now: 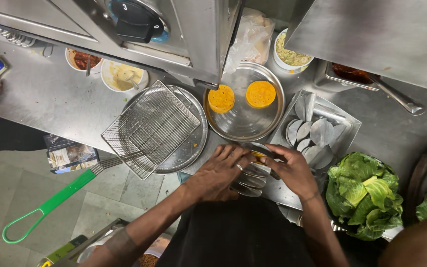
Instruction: The person removes fried yellow tortillas from a deep fryer and places them on a tray. They then use metal taco molds to shape the tortillas, handling them one at a time and stacking the formed shells.
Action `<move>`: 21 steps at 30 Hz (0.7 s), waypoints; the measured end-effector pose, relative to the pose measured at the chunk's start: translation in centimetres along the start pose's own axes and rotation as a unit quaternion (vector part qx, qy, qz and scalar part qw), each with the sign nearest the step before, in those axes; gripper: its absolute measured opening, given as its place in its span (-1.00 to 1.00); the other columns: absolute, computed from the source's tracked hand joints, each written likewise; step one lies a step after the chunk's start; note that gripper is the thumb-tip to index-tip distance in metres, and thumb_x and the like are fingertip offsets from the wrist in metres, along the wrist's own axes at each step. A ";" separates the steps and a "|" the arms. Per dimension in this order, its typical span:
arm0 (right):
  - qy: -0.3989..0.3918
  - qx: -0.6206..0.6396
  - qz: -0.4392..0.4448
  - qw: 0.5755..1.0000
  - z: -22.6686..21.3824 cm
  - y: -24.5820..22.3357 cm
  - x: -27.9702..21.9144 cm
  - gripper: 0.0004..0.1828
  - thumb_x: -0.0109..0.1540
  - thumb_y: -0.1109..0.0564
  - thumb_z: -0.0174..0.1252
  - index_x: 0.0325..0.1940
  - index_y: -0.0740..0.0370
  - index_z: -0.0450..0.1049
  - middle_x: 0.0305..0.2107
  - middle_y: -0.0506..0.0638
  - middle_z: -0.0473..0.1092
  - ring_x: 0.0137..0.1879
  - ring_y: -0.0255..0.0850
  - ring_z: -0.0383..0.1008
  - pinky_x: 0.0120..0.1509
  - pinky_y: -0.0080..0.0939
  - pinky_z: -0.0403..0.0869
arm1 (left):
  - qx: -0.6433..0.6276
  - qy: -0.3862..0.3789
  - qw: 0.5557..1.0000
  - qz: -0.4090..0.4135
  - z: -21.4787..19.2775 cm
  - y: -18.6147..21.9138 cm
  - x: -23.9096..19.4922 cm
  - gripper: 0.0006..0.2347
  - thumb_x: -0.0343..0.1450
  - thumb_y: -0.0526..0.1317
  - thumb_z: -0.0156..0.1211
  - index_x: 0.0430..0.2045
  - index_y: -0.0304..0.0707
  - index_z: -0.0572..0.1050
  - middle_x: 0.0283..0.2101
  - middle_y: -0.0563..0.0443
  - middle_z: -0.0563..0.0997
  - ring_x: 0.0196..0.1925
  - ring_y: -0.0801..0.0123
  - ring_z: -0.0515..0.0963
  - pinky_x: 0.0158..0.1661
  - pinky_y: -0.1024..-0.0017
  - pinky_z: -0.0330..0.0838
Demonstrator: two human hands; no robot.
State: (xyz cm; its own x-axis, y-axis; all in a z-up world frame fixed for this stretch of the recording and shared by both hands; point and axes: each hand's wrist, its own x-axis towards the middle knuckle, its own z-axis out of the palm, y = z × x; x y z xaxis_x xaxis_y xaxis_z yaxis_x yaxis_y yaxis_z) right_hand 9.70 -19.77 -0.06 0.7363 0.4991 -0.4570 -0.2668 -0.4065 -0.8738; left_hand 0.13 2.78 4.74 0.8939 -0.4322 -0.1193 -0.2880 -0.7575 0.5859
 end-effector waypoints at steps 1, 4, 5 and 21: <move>-0.001 -0.015 -0.007 1.000 0.0 -0.1 0.0 -0.54 0.21 0.20 0.28 0.22 0.23 0.53 -0.21 -0.08 0.59 -0.23 -0.43 0.48 -0.19 -0.42 0.47 | -0.002 0.004 1.000 0.000 0.0 -0.1 0.0 -0.10 0.05 -0.10 0.57 0.29 -0.41 0.20 0.26 -0.24 0.27 0.31 -0.06 0.23 0.28 0.03 0.10; 0.008 -0.075 0.017 0.997 0.0 -0.2 0.0 -0.55 0.23 0.14 0.28 0.22 0.19 0.55 -0.23 -0.07 0.59 -0.24 -0.41 0.46 -0.19 -0.38 0.48 | -0.005 0.007 1.000 -0.004 0.0 -0.2 0.0 -0.11 0.05 -0.11 0.57 0.28 -0.40 0.22 0.24 -0.23 0.28 0.31 -0.05 0.24 0.28 0.03 0.11; 0.012 -0.097 0.033 0.995 0.0 -0.3 0.0 -0.55 0.23 0.12 0.28 0.22 0.17 0.56 -0.23 -0.05 0.59 -0.26 -0.39 0.44 -0.21 -0.35 0.47 | -0.004 0.007 1.000 -0.007 0.1 -0.3 0.0 -0.12 0.05 -0.11 0.57 0.27 -0.39 0.22 0.24 -0.23 0.29 0.31 -0.05 0.24 0.28 0.03 0.12; -0.017 -0.114 -0.102 0.988 0.2 -0.5 -0.4 -0.56 0.23 0.19 0.14 0.22 0.26 0.47 -0.12 0.06 0.51 -0.06 -0.23 0.60 0.03 -0.21 0.60 | 0.041 0.025 0.999 -0.017 2.8 -0.7 0.1 -0.16 0.07 -0.12 0.57 0.23 -0.43 0.23 0.21 -0.34 0.32 0.31 -0.14 0.30 0.29 -0.01 0.19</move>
State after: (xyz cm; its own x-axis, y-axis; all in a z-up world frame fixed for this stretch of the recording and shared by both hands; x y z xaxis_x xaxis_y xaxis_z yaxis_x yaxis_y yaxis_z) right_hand 9.38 -19.61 0.51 0.7385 0.6118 -0.2834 0.0346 -0.4541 -0.8903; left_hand -0.58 1.88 2.09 0.9190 -0.3818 -0.0978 -0.2816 -0.8097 0.5149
